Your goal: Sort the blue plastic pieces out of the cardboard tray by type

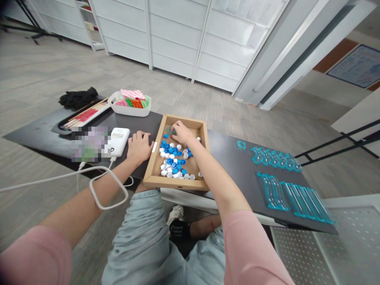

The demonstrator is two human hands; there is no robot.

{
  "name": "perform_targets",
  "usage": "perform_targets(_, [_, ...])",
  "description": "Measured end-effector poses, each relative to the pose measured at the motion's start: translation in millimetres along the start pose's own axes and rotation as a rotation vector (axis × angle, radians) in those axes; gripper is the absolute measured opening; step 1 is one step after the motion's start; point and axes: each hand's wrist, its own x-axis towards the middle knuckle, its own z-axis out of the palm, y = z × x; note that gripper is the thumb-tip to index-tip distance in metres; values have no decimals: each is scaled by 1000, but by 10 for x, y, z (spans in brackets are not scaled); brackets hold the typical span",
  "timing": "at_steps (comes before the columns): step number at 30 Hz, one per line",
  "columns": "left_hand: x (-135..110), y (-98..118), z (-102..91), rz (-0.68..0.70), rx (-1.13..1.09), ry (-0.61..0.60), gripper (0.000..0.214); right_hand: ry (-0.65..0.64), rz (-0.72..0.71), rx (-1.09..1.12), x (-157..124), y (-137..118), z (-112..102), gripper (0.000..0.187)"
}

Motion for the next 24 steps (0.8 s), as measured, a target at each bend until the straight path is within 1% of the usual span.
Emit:
perform_targets(3, [-2, -6, 10, 1, 4, 10, 54, -6, -27, 6, -74, -34, -49, 10])
perform_targets(5, [-3, -7, 8, 1, 13, 10, 53, -5, -50, 29, -146, -45, -126, 8])
perform_targets(6, [-5, -6, 3, 3, 17, 6, 53, 8, -68, 50, -195, -36, -181, 10])
perform_targets(8, [-8, -3, -11, 6, 22, -6, 55, 74, -92, 106, -333, 31, -326, 22])
perform_targets(11, [-11, 7, -35, 10, 38, -18, 60, 261, -49, 197, -688, 287, -592, 54])
perform_targets(13, [-15, 19, -51, 5, 50, -28, 62, 397, 20, 228, -1042, 549, -754, 72])
perform_targets(14, [-18, 27, -61, 2, 54, -34, 62, 442, 61, 219, -1249, 691, -819, 75])
perform_targets(15, [-22, 37, -72, 0, 58, -39, 63, 462, 113, 188, -1470, 831, -871, 75])
perform_targets(17, [-36, 59, -104, -4, 71, -49, 63, 429, 251, 63, -1921, 1081, -934, 65])
perform_targets(20, [-57, 92, -161, -12, 99, -79, 63, 264, 462, -176, -2512, 1330, -957, 52])
perform_targets(22, [-61, 107, -189, -28, 104, -107, 63, 145, 541, -292, -2789, 1423, -962, 49])
perform_targets(24, [-56, 112, -200, -41, 103, -120, 63, 74, 579, -359, -2960, 1491, -980, 48])
